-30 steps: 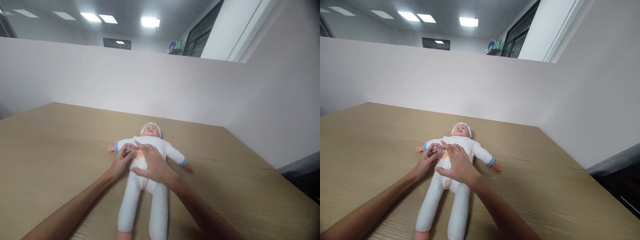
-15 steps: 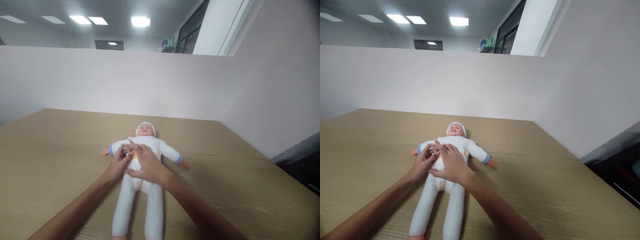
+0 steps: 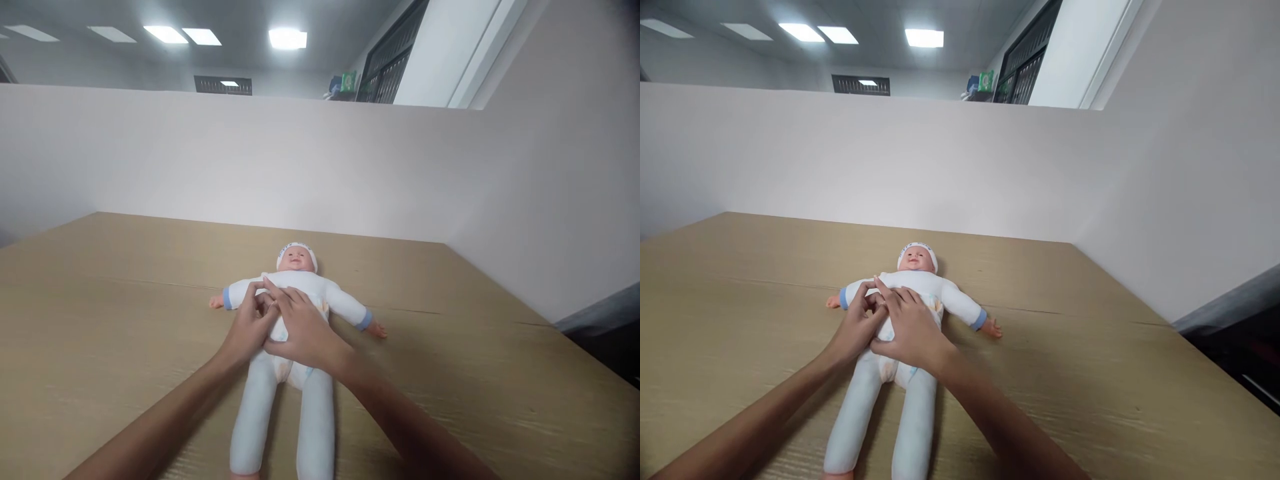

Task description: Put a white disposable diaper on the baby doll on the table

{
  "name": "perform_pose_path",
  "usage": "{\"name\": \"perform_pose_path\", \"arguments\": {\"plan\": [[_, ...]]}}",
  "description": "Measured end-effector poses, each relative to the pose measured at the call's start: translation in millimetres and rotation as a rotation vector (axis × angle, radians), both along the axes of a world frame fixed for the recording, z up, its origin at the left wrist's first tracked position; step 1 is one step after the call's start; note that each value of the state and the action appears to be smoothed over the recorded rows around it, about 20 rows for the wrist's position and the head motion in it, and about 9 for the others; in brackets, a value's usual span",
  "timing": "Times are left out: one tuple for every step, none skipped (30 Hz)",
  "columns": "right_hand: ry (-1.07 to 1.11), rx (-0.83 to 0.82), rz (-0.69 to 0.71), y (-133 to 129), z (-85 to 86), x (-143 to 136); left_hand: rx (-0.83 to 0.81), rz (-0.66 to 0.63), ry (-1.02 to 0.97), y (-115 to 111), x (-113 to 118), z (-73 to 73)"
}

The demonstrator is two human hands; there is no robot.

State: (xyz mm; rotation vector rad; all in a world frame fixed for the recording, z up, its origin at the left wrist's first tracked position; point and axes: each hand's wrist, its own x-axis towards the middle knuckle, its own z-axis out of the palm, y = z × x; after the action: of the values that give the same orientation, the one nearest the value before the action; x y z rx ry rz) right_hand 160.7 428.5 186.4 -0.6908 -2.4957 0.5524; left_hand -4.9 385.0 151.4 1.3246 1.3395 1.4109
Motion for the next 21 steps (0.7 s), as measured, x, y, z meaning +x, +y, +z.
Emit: {"name": "perform_pose_path", "arguments": {"plan": [[0.001,0.004,0.004,-0.1,0.1,0.1,0.001,0.004,-0.003,0.1,0.5,0.0],[0.001,0.008,0.007,-0.1,0.0,0.1,0.004,0.007,-0.008,0.0,1.1,0.0],[0.001,0.010,0.007,0.0,-0.2,0.1,0.006,0.007,-0.014,-0.3,1.5,-0.1],[0.000,0.011,0.005,0.1,-0.6,0.2,0.008,0.002,-0.019,-0.7,1.7,-0.2],[0.001,0.012,0.001,0.1,-1.0,0.2,0.009,-0.006,-0.019,-1.2,1.4,-0.4],[0.001,0.014,0.000,0.2,-1.4,0.4,0.009,-0.022,-0.014,-1.6,0.4,-0.9],[0.001,0.015,-0.002,0.2,-1.6,0.5,0.010,-0.046,-0.013,-2.0,-1.2,-1.8],[0.002,0.018,-0.005,0.2,-1.7,0.7,0.013,-0.075,-0.021,-2.1,-3.6,-3.1],[0.002,0.021,-0.006,0.1,-1.7,0.9,0.018,-0.107,-0.042,-2.1,-6.4,-5.0],[0.001,0.022,-0.006,0.1,-1.6,1.0,0.024,-0.140,-0.073,-1.9,-9.5,-7.4],[-0.002,0.023,-0.006,0.0,-1.4,1.1,0.030,-0.171,-0.107,-1.6,-12.7,-10.3],[-0.008,0.023,-0.005,-0.1,-1.3,1.2,0.034,-0.200,-0.138,-1.3,-15.5,-13.4],[-0.014,0.025,-0.001,-0.1,-1.3,1.4,0.039,-0.221,-0.158,-1.2,-17.9,-16.7],[-0.017,0.027,0.004,-0.1,-1.3,1.6,0.049,-0.240,-0.164,-1.4,-19.7,-19.9],[-0.015,0.030,0.008,-0.1,-1.3,2.0,0.065,-0.254,-0.162,-1.8,-20.8,-22.8],[-0.004,0.031,0.011,0.0,-1.4,2.8,0.089,-0.262,-0.154,-2.6,-21.3,-25.4],[0.018,0.029,0.017,0.0,-1.5,4.0,0.120,-0.264,-0.144,-3.8,-21.3,-27.6],[0.055,0.021,0.028,0.0,-1.5,5.8,0.149,-0.259,-0.131,-5.2,-21.0,-29.3],[0.105,0.012,0.042,0.0,-1.6,8.2,0.176,-0.247,-0.114,-6.8,-20.5,-30.4],[0.164,0.004,0.055,-0.2,-1.6,11.3,0.201,-0.228,-0.092,-8.7,-20.0,-30.9],[0.222,0.002,0.064,-0.6,-1.8,14.8,0.223,-0.206,-0.069,-10.8,-19.7,-31.0]]}}
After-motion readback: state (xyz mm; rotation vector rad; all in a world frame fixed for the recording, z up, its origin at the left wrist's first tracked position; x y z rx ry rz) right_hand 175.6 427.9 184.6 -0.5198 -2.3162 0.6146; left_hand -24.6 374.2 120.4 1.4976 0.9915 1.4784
